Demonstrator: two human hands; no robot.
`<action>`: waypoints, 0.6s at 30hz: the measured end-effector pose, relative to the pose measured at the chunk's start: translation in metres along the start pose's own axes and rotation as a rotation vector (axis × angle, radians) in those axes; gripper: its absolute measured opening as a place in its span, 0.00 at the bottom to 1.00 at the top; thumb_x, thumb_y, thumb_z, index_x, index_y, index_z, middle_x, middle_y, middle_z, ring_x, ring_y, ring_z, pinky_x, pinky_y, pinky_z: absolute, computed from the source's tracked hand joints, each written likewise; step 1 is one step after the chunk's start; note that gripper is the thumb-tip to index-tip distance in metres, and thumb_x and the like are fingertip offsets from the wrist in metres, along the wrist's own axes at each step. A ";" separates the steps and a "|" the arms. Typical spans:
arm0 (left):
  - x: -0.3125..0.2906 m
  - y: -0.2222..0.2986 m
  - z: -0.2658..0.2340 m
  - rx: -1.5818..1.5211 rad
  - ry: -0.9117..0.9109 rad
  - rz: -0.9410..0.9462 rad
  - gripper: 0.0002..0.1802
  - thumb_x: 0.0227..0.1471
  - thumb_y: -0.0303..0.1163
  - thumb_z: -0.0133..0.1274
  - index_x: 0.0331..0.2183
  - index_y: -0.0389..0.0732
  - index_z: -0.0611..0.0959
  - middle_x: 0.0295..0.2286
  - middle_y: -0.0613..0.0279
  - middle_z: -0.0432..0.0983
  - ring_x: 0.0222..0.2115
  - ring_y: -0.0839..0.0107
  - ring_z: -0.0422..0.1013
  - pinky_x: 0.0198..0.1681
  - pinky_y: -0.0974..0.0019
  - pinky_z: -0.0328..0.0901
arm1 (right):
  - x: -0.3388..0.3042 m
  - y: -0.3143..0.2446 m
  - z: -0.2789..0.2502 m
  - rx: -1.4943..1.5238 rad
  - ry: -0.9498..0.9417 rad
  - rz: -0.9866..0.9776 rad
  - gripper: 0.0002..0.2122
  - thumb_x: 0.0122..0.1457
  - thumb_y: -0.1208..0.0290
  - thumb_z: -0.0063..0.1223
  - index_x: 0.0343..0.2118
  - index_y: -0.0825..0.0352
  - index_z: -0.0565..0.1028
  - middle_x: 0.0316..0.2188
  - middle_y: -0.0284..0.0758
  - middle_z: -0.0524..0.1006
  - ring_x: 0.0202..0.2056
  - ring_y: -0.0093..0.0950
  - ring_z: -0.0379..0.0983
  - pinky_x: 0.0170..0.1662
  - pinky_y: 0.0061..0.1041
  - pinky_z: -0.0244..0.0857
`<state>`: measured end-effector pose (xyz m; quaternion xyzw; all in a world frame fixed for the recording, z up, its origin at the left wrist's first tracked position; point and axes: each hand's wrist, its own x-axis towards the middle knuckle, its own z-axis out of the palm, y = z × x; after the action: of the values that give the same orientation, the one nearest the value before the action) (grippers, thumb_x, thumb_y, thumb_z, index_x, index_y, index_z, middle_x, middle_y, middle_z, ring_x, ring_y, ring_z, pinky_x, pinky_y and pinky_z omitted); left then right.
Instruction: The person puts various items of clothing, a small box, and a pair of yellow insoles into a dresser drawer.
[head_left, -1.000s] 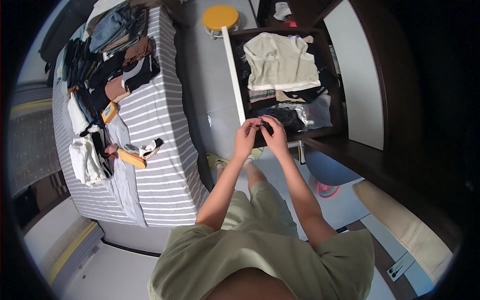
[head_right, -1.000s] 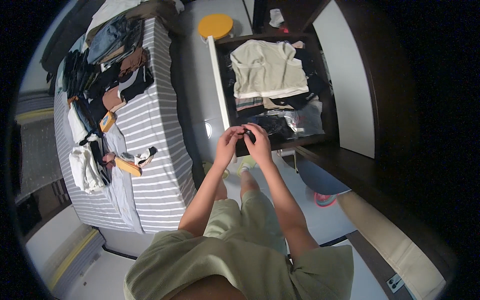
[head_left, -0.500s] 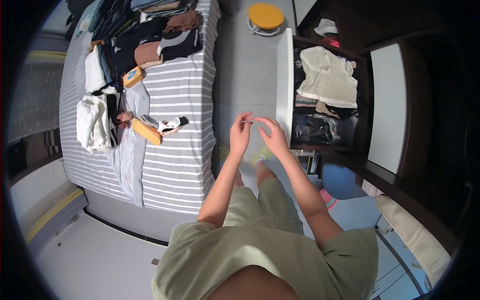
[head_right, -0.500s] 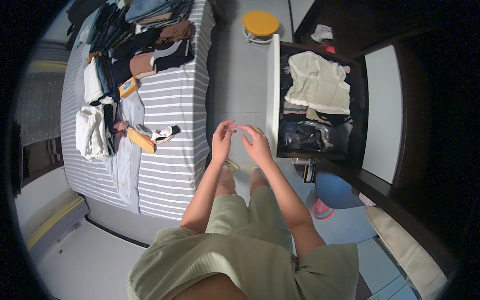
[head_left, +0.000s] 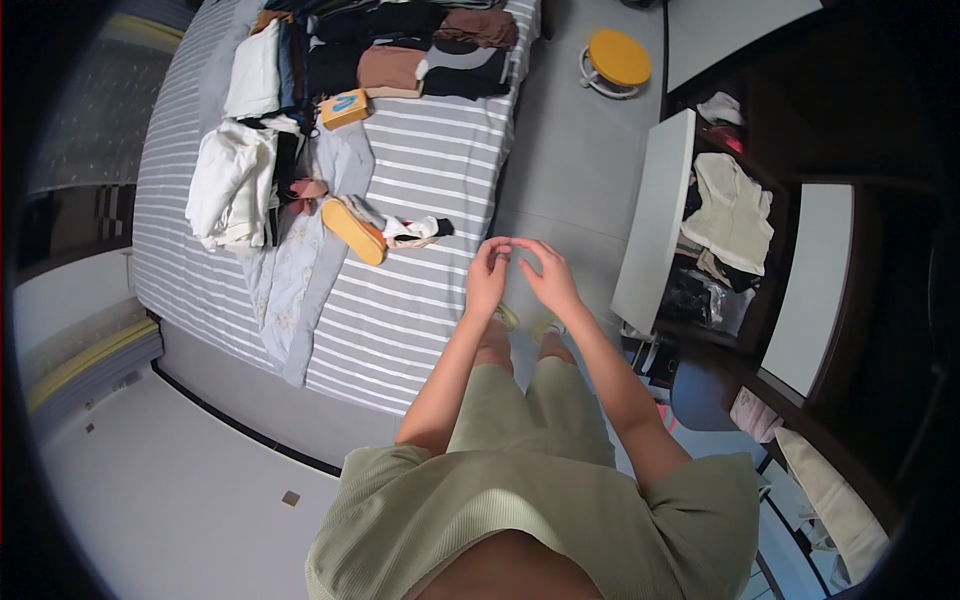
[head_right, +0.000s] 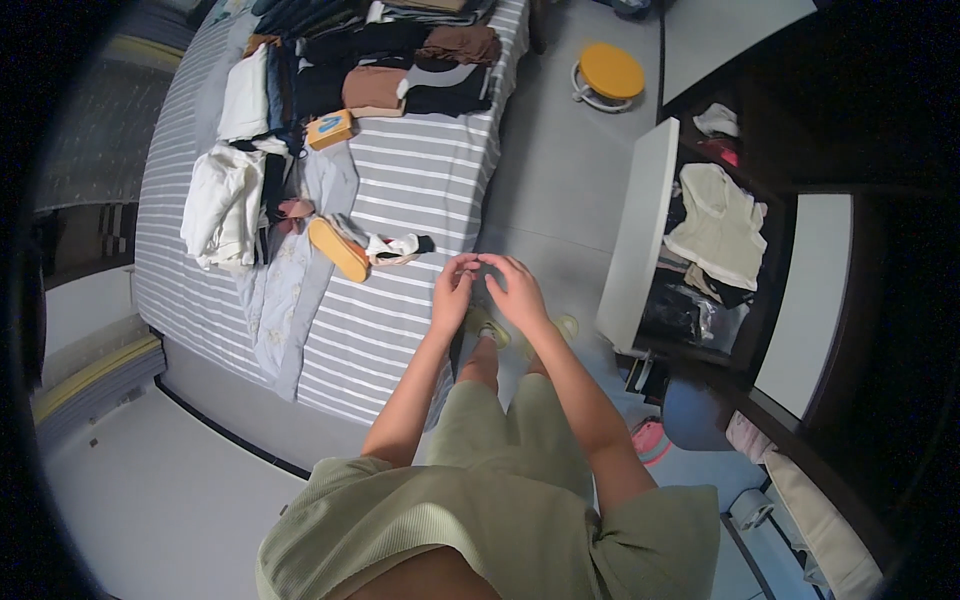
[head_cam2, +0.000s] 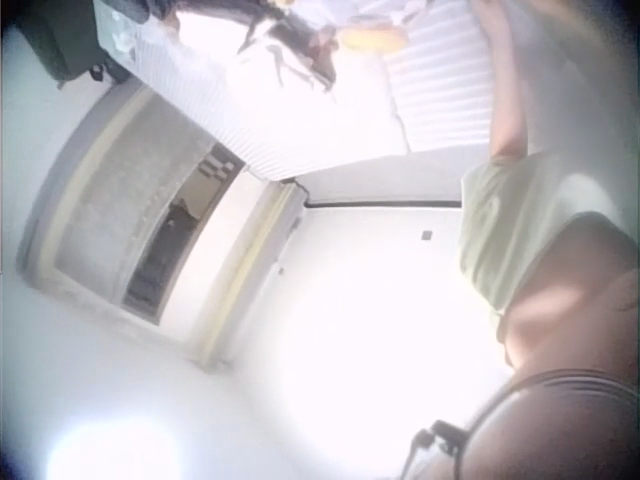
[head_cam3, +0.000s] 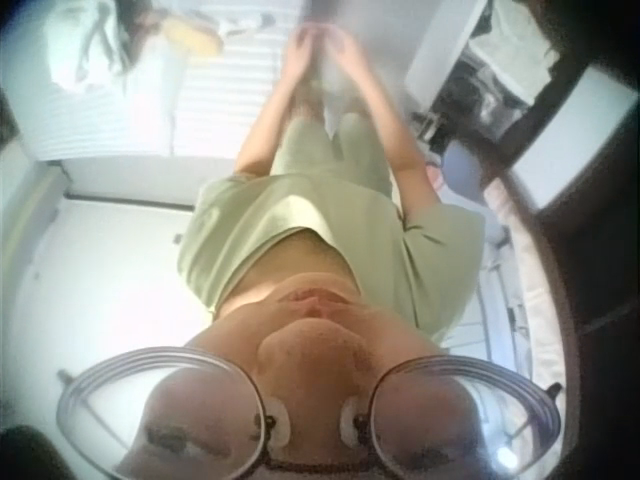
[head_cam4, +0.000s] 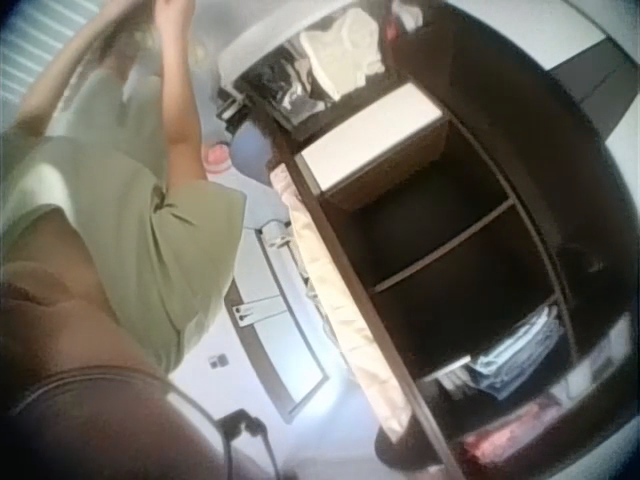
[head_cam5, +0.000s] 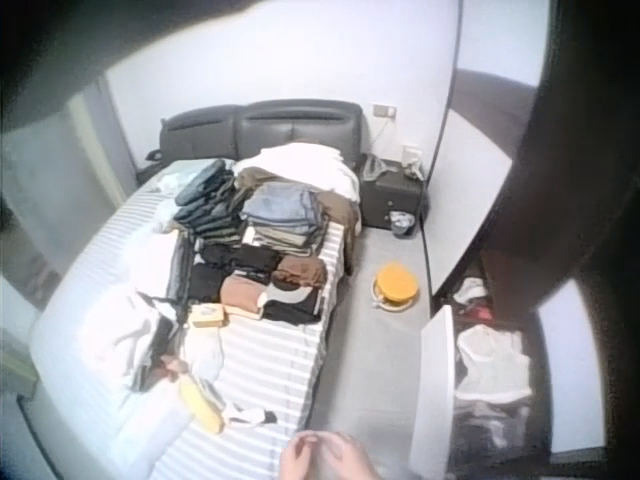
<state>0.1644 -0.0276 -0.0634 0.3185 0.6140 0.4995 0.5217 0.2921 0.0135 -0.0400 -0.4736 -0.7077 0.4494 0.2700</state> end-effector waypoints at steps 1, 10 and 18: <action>0.001 0.001 -0.012 0.025 0.022 -0.033 0.16 0.48 0.19 0.39 0.41 0.35 0.71 0.33 0.59 0.71 0.32 0.74 0.68 0.38 0.73 0.63 | 0.005 -0.004 0.011 0.029 -0.019 0.016 0.14 0.48 0.77 0.48 0.41 0.65 0.70 0.38 0.39 0.72 0.41 0.38 0.68 0.44 0.30 0.62; 0.006 -0.009 -0.102 0.067 0.129 -0.032 0.17 0.46 0.18 0.39 0.41 0.35 0.71 0.34 0.58 0.71 0.35 0.72 0.68 0.38 0.71 0.64 | 0.032 -0.038 0.093 0.020 -0.162 -0.011 0.15 0.49 0.77 0.48 0.43 0.65 0.69 0.39 0.38 0.72 0.38 0.34 0.70 0.42 0.27 0.64; -0.001 -0.038 -0.158 0.067 0.293 -0.079 0.18 0.46 0.19 0.42 0.42 0.36 0.71 0.37 0.57 0.69 0.35 0.73 0.67 0.39 0.72 0.62 | 0.045 -0.042 0.146 0.013 -0.323 -0.038 0.16 0.48 0.76 0.49 0.43 0.63 0.69 0.39 0.37 0.73 0.38 0.32 0.70 0.41 0.28 0.64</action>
<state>0.0179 -0.0837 -0.1056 0.2346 0.7119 0.4990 0.4349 0.1381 -0.0070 -0.0699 -0.3802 -0.7478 0.5190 0.1641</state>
